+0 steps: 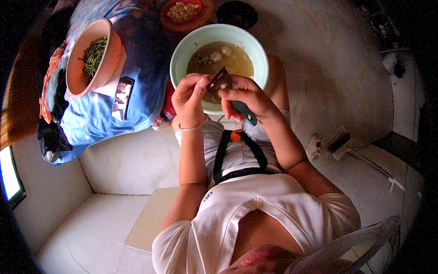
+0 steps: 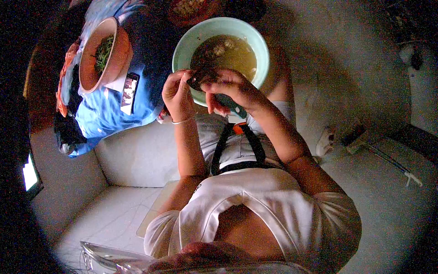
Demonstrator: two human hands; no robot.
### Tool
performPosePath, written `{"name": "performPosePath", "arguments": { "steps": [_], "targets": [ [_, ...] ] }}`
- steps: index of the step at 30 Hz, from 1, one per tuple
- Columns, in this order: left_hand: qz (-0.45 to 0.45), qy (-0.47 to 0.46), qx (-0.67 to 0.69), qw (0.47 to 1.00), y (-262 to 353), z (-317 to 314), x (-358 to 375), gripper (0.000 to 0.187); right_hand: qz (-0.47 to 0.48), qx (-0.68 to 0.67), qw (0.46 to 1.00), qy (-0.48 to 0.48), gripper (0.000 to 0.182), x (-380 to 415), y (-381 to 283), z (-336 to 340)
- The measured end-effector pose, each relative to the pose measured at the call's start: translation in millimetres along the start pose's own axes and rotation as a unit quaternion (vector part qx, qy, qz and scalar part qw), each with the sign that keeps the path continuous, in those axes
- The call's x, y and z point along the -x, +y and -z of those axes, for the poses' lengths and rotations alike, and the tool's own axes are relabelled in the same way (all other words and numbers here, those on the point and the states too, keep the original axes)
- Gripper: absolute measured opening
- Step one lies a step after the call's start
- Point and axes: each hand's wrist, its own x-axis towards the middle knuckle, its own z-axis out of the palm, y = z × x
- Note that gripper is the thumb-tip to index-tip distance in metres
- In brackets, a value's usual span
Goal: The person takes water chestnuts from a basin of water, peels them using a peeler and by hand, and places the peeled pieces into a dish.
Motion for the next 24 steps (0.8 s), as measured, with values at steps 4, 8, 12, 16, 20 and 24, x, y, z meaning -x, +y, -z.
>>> {"name": "performPosePath", "arguments": {
  "steps": [4,8,12,16,20,24],
  "targets": [
    [-0.021,0.009,0.026,0.999,0.8,-6.0,1.2,0.005,0.009,-0.036,0.999,0.005,0.023,0.9,-1.2,-3.2],
    [-0.033,0.014,0.052,0.998,-1.4,-9.8,1.9,0.004,0.016,-0.062,0.998,0.016,0.021,2.4,-2.4,-5.7],
    [0.021,0.038,0.042,0.998,-3.1,-9.9,2.2,0.006,0.015,-0.049,0.999,0.016,0.019,0.9,4.0,0.4],
    [0.055,0.040,0.115,0.991,-12.5,-5.6,-1.2,0.009,0.013,-0.046,0.999,0.011,0.018,-0.1,7.4,1.2],
    [0.110,0.002,0.193,0.975,-15.7,-4.2,-2.4,0.011,0.025,-0.040,0.999,0.020,0.018,-1.3,7.0,0.0],
    [0.168,-0.027,0.279,0.945,-12.8,-7.5,-1.3,0.011,0.019,-0.045,0.999,0.016,0.019,-0.5,3.5,-0.9]
  ]
}}
